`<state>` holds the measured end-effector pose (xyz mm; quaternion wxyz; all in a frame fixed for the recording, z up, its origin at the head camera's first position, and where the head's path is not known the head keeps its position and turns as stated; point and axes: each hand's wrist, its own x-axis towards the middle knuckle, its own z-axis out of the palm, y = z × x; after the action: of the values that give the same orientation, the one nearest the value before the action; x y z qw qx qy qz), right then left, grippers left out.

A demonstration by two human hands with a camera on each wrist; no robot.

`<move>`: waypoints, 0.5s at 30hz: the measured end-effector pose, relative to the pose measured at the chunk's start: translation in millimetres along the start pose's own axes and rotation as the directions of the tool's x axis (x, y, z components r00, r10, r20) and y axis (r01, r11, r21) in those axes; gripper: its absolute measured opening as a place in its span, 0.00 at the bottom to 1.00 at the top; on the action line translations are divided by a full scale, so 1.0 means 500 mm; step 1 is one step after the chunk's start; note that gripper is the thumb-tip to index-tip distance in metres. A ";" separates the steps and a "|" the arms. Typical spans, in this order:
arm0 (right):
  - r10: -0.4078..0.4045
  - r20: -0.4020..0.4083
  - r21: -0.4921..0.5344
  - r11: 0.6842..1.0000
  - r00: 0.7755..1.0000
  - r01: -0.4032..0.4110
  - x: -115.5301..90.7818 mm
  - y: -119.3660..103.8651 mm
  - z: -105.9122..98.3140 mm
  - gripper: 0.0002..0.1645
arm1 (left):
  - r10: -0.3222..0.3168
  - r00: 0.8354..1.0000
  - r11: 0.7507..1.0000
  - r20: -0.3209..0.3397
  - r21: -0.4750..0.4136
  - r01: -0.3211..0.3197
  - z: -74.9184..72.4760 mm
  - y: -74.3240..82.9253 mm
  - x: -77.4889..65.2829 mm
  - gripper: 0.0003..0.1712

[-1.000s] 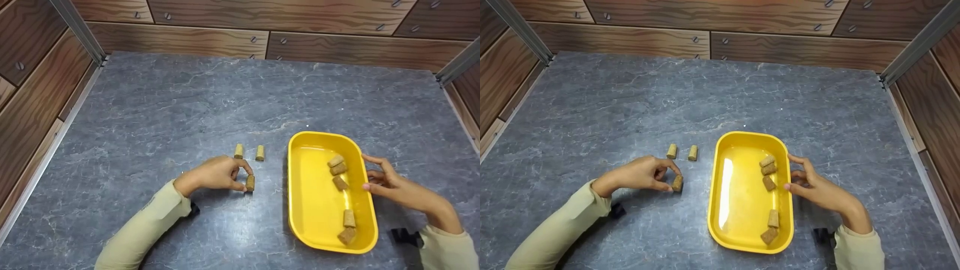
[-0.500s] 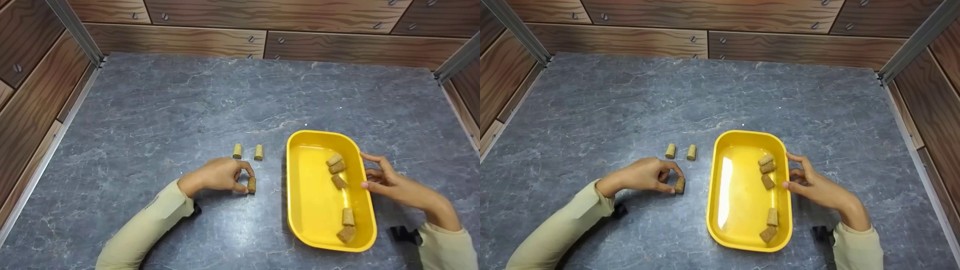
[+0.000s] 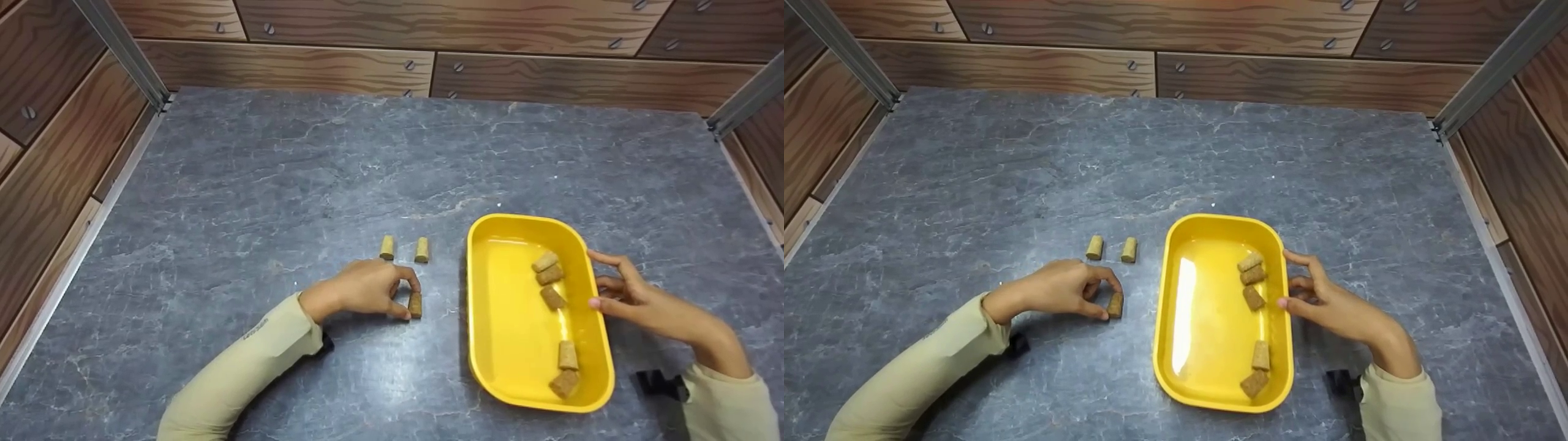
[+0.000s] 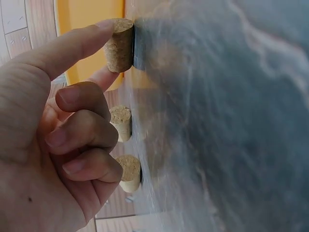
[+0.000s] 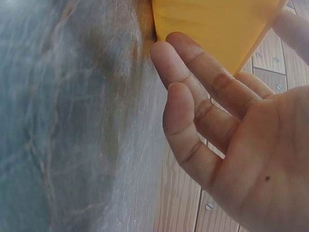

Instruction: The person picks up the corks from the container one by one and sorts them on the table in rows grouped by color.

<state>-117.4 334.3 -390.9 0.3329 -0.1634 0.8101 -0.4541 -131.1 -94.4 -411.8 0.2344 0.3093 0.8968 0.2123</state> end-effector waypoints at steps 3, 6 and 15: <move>-0.001 -0.003 -0.007 1.000 1.000 0.001 0.001 0.000 0.001 0.42 | 0.007 1.000 1.000 -0.009 -0.017 -0.007 -0.005 -0.001 -0.004 0.25; -0.002 -0.006 -0.013 1.000 1.000 0.002 0.001 -0.001 0.001 0.41 | 0.018 1.000 0.999 -0.025 -0.049 -0.020 -0.019 0.000 -0.012 0.26; -0.041 0.002 -0.008 0.999 0.999 0.041 -0.001 -0.001 0.002 0.40 | 0.101 0.984 0.986 -0.146 -0.118 -0.119 -0.079 0.039 -0.024 0.25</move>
<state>-116.2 333.9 -390.8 0.3235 -0.1818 0.8081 -0.4574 -135.5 -97.6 -366.4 0.1782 0.3272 0.8773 0.3024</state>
